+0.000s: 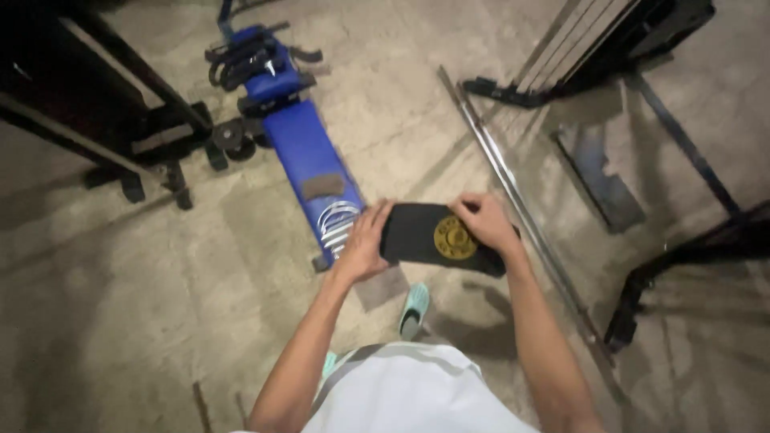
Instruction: Wiping down and organizing various pieces of gym equipment including a barbell, weight clips, and a weight bench.
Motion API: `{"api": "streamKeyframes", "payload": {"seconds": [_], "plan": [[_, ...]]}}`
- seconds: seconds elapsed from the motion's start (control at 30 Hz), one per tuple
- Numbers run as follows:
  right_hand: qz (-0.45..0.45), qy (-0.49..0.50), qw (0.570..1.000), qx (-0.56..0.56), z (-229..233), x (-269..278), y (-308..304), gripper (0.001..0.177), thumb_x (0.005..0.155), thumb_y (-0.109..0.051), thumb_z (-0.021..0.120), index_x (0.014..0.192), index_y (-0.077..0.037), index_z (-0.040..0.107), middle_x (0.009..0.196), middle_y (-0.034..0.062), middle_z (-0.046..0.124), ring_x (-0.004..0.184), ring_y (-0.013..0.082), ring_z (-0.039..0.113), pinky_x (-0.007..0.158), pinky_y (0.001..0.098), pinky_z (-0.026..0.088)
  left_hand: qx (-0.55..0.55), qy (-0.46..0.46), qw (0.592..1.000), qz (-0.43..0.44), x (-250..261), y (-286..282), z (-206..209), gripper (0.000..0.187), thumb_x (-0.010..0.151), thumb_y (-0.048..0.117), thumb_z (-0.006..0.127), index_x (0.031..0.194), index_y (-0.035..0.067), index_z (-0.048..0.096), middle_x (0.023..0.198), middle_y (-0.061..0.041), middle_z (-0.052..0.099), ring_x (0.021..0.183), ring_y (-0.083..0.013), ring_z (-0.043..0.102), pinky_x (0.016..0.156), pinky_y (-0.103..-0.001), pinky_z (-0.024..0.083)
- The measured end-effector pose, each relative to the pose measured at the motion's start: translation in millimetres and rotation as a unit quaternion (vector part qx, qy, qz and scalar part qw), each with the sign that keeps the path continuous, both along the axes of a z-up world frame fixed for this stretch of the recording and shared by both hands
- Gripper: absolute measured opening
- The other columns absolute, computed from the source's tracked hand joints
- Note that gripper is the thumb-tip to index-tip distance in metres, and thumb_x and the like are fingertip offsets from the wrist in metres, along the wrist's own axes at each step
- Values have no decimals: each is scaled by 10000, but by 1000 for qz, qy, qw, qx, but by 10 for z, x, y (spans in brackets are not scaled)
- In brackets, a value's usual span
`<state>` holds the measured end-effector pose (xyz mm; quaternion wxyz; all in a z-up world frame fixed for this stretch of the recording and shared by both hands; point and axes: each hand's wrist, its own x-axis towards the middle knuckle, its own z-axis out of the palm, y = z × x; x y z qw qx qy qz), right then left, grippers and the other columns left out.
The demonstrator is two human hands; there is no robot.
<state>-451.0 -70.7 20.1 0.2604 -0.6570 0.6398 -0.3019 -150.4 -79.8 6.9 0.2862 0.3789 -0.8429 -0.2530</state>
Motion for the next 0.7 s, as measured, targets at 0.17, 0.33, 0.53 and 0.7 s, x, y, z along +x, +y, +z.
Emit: {"api": "streamKeyframes", "payload": {"seconds": [0.17, 0.33, 0.53, 0.7], "plan": [[-24, -26, 999, 35, 400, -588, -437, 305, 926, -319, 683, 971, -28, 761, 838, 146, 753, 760, 212, 732, 707, 362, 542, 106, 65, 992, 1, -768, -442, 269, 1054, 596, 48, 844, 1552, 103, 403, 1437, -223, 523, 1348, -429, 512, 1147, -443, 439], [-4, -2, 1000, 10, 446, -1105, -1147, 317, 935, -326, 701, 991, -22, 768, 942, 137, 770, 886, 227, 729, 801, 345, 535, 107, 87, 990, 33, -1164, -1014, 349, 1059, 467, 57, 893, 1443, 84, 481, 1372, -206, 560, 1314, -407, 534, 1143, -443, 439], [31, -83, 996, -3, 22, -1703, -2049, 377, 961, -385, 714, 1073, -26, 747, 989, 107, 774, 946, 200, 726, 859, 348, 544, 148, 122, 975, 116, -1360, -1616, 416, 1078, 445, 40, 879, 1448, 78, 486, 1365, -193, 584, 1307, -367, 557, 1119, -408, 451], [19, -108, 994, 28, -1108, -2441, -3148, 507, 1044, -457, 563, 1280, -20, 665, 1233, 125, 709, 1185, 224, 635, 1034, 334, 453, 162, 176, 954, 183, -1441, -2513, 58, 1082, 449, 53, 882, 1458, 66, 491, 1322, -153, 652, 1272, -313, 605, 1115, -402, 457]]}}
